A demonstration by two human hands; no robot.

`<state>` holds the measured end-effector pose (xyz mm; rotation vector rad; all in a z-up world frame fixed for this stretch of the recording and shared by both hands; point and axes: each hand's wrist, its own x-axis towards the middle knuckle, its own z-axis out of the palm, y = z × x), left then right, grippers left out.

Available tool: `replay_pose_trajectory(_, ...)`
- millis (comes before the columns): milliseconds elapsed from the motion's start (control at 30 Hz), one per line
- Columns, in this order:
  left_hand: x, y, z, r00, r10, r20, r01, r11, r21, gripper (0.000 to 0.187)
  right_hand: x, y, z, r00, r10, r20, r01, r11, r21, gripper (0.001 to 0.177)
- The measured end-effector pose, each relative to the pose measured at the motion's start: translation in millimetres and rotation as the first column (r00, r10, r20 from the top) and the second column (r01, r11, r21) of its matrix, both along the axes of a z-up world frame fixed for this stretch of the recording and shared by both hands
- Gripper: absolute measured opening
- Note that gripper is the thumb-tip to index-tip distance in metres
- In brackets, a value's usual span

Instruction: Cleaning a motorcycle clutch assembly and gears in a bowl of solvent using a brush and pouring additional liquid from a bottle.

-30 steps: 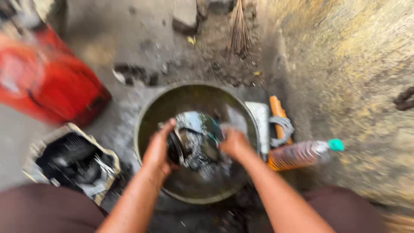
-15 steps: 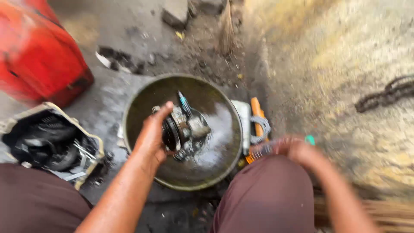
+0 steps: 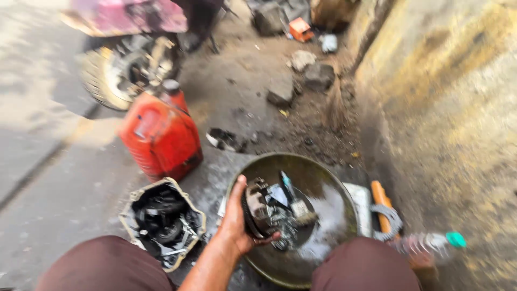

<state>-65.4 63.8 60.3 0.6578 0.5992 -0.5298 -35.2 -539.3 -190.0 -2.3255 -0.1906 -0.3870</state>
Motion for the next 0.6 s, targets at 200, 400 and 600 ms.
replay_pose_trajectory(200,-9.9,2.4,-12.1,0.998,-0.039,-0.048,0.047,0.984,0.174,0.079,-76.6,204.6,270.9,0.956,-0.234,0.178,0.163,0.925,0.343,0.076)
replay_pose_trajectory(400,-20.6,7.2,20.1,0.994,-0.112,-0.016,0.113,0.967,0.229,0.066,-64.2,229.7,431.1,0.871,-0.013,0.491,-0.014,0.999,0.051,0.05)
replay_pose_trajectory(600,-8.9,17.6,47.2,0.978,-0.203,0.039,0.186,0.949,0.254,0.054,-32.9,242.1,479.1,0.862,0.335,0.38,-0.457,0.837,0.3,0.057)
